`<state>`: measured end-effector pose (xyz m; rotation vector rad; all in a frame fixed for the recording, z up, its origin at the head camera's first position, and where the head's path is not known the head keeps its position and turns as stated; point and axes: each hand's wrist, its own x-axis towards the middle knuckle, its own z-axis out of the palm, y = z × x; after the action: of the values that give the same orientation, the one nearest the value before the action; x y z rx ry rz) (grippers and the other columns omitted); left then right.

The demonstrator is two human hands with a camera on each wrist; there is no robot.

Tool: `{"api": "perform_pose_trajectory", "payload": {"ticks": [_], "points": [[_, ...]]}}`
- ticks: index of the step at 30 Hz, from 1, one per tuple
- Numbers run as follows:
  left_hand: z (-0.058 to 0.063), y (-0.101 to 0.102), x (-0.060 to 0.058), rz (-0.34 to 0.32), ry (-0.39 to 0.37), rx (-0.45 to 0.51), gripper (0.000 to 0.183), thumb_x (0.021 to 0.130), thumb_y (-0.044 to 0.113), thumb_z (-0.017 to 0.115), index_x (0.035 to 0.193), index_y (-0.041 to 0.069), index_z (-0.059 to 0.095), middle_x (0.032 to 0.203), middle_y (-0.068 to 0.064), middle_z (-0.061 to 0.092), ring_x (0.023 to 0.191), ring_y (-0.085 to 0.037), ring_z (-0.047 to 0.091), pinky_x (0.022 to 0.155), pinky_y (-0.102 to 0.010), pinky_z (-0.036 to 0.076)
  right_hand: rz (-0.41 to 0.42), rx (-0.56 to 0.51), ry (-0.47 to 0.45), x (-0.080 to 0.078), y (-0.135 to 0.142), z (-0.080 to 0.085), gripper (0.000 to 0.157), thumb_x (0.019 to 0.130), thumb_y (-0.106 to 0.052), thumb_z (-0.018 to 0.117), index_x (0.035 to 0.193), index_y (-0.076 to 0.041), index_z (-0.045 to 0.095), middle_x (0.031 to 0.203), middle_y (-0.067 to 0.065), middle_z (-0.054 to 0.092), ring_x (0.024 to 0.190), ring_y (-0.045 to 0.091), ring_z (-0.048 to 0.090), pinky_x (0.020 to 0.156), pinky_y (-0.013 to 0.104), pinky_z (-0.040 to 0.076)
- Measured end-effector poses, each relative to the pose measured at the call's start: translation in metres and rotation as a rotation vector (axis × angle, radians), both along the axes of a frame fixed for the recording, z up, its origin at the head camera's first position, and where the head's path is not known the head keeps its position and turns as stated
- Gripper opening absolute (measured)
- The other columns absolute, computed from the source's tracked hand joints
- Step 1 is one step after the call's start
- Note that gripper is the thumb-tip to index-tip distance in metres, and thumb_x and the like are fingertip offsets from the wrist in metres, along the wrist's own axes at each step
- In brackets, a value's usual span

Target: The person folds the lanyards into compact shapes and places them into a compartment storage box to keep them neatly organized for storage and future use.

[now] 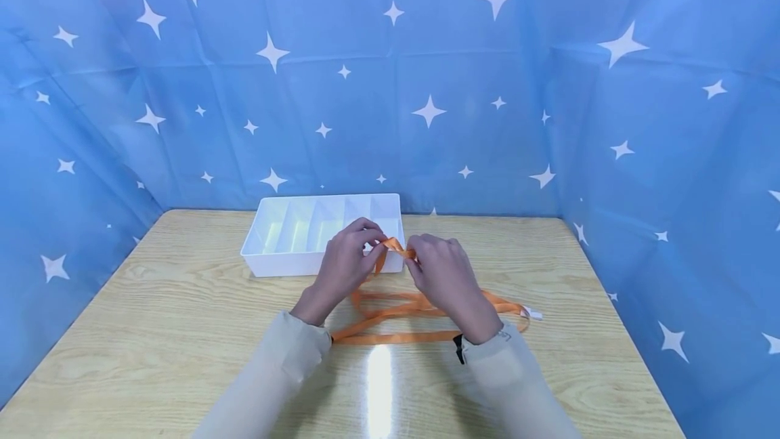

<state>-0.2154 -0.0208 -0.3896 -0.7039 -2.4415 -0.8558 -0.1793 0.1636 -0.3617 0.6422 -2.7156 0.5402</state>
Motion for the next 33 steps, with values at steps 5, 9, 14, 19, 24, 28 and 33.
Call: {"api": "perform_pose_trajectory", "payload": {"ticks": [5,9,14,19,24,28,33], "points": [[0.009,0.001,0.002,0.0,0.049,0.054,0.009,0.09,0.016,0.075,0.095,0.008,0.075,0.095,-0.004,0.068,0.074,-0.013,0.064,0.064,-0.02,0.053,-0.032,-0.03,-0.038,0.002,0.001,0.004,0.011,0.087,-0.012,0.077,0.084,-0.008,0.068,0.061,-0.004,0.051,0.048,0.011,0.042,0.046,0.028,0.039],[0.014,0.002,0.005,-0.009,0.067,0.078,0.007,0.092,0.014,0.072,0.097,0.008,0.073,0.092,-0.002,0.069,0.069,-0.011,0.058,0.061,-0.019,0.049,-0.036,-0.042,-0.034,0.005,0.0,0.008,0.013,0.09,-0.015,0.074,0.079,-0.01,0.069,0.054,-0.007,0.045,0.045,0.011,0.038,0.042,0.027,0.032],[0.019,0.002,0.007,-0.016,0.087,0.098,0.007,0.092,0.012,0.071,0.098,0.008,0.071,0.089,-0.001,0.068,0.069,-0.013,0.058,0.06,-0.017,0.047,-0.035,-0.043,-0.006,0.01,-0.001,0.012,0.014,0.09,-0.015,0.074,0.077,-0.01,0.072,0.053,-0.007,0.045,0.046,0.01,0.037,0.043,0.027,0.03],[0.023,0.001,0.009,-0.019,0.11,0.105,0.006,0.093,0.01,0.07,0.098,0.008,0.068,0.088,-0.001,0.067,0.07,-0.013,0.059,0.06,-0.017,0.048,-0.012,-0.092,0.003,0.015,-0.003,0.015,0.021,0.089,-0.017,0.075,0.07,-0.013,0.07,0.051,-0.007,0.045,0.046,0.01,0.037,0.045,0.027,0.031],[0.024,0.0,0.009,-0.027,0.113,0.127,0.006,0.092,0.007,0.069,0.097,0.007,0.066,0.087,-0.002,0.066,0.063,-0.011,0.051,0.056,-0.018,0.045,0.036,-0.192,-0.037,0.019,-0.007,0.015,0.024,0.09,-0.017,0.074,0.067,-0.016,0.067,0.049,-0.009,0.03,0.044,0.01,0.028,0.046,0.027,0.026],[0.024,0.0,0.009,-0.036,0.112,0.139,0.005,0.092,0.004,0.066,0.096,0.006,0.063,0.082,-0.002,0.065,0.061,-0.01,0.05,0.053,-0.018,0.042,0.086,-0.282,-0.072,0.021,-0.011,0.013,0.034,0.09,-0.015,0.073,0.06,-0.017,0.057,0.052,-0.009,0.026,0.046,0.009,0.026,0.048,0.026,0.025],[0.027,0.0,0.011,-0.04,0.119,0.159,0.01,0.091,0.003,0.067,0.097,0.006,0.061,0.079,-0.003,0.067,0.059,-0.01,0.051,0.051,-0.018,0.041,0.123,-0.362,-0.116,0.021,-0.013,0.009,0.035,0.09,-0.012,0.074,0.064,-0.017,0.052,0.06,-0.007,0.037,0.052,0.01,0.036,0.052,0.026,0.03]]}}
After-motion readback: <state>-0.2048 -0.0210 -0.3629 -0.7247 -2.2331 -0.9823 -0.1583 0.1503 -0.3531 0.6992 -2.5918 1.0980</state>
